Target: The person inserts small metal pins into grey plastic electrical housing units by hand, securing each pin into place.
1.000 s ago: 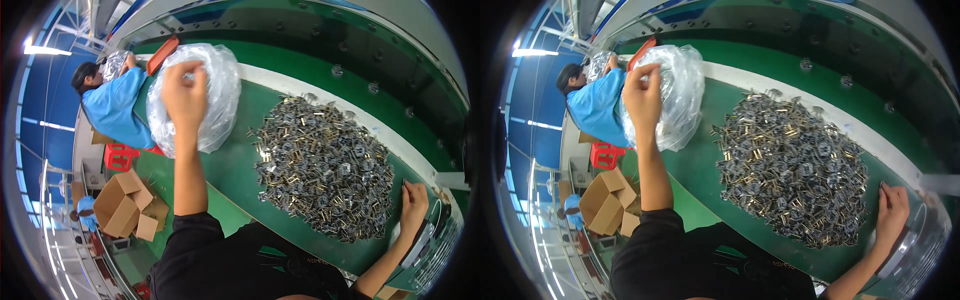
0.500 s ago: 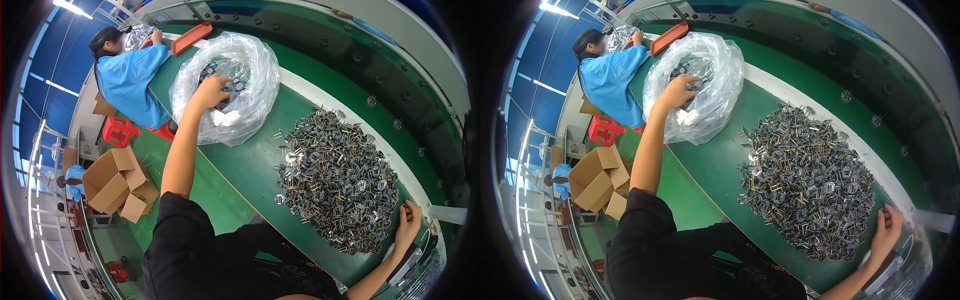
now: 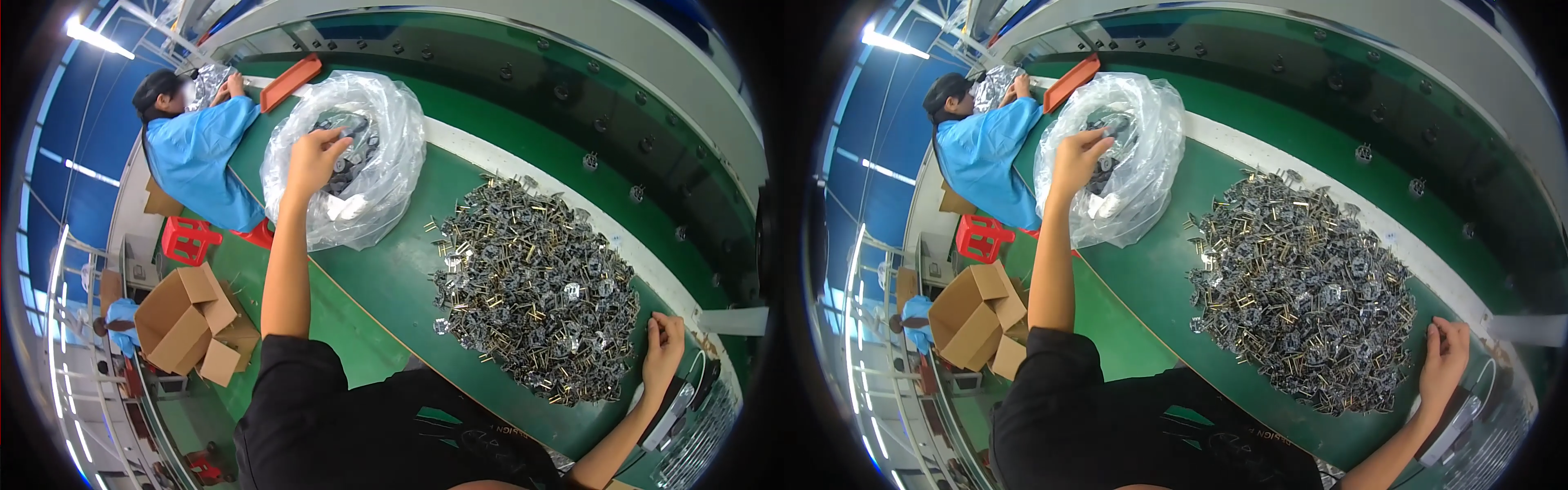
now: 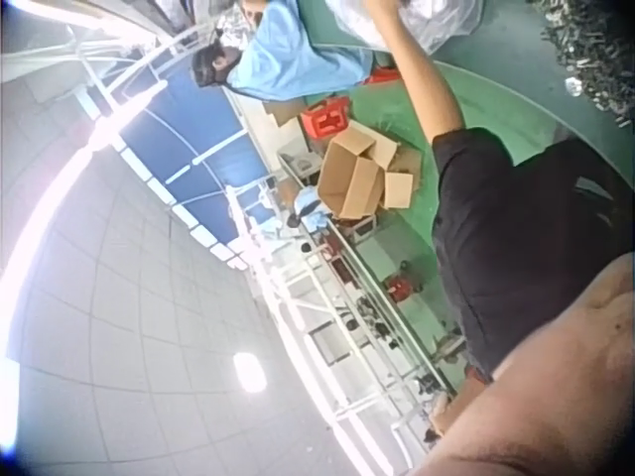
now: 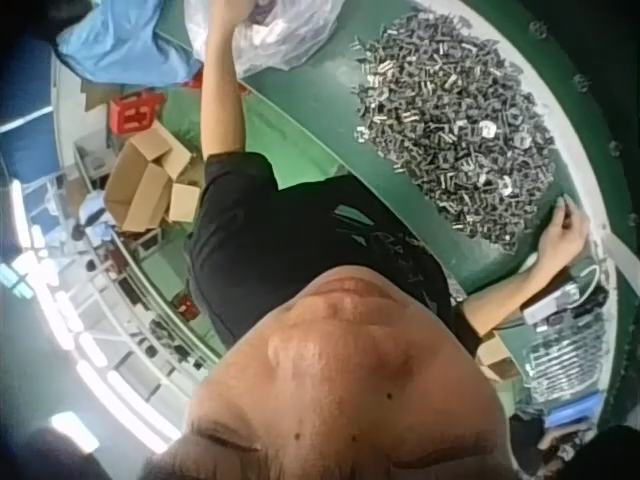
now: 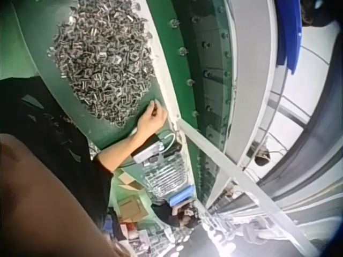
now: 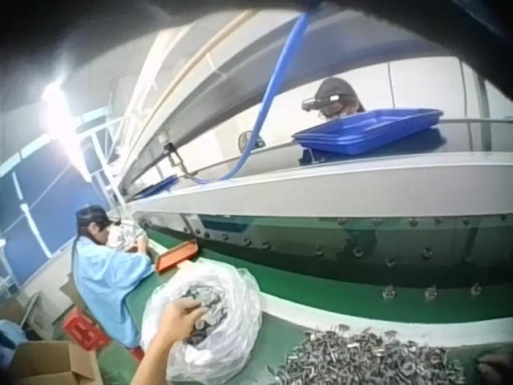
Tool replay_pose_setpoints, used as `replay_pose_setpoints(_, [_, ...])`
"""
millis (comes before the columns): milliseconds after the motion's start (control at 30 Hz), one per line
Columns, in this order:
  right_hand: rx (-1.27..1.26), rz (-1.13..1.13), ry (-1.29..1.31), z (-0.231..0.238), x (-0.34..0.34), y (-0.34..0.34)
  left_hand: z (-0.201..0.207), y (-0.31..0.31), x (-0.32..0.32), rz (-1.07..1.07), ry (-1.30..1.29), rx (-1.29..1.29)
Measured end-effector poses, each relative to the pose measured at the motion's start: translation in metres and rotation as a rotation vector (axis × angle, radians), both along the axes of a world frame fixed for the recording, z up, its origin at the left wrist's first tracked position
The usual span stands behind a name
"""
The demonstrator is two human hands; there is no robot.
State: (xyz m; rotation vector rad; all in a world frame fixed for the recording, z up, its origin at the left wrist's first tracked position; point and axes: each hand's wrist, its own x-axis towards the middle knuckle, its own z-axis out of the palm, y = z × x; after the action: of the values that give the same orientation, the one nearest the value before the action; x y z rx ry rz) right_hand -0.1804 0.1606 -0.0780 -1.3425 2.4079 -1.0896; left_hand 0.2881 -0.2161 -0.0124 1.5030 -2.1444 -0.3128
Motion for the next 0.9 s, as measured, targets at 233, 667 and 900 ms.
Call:
replay_pose_setpoints(233, [-0.142, -0.114, -0.069, 0.028, 0.022, -0.001, 0.018, 0.093, -0.096, -0.114, 0.811, 0.119])
replay_pose_setpoints(667, [-0.706, 0.208, 0.006, 0.047, 0.077, -0.014, 0.019, 0.208, -0.267, -0.701, 0.697, 0.883])
replay_pose_setpoints(900, [-0.655, 0.083, 0.191, 0.045, 0.074, -0.01, 0.017, 0.229, -0.284, -0.687, 0.639, 0.954])
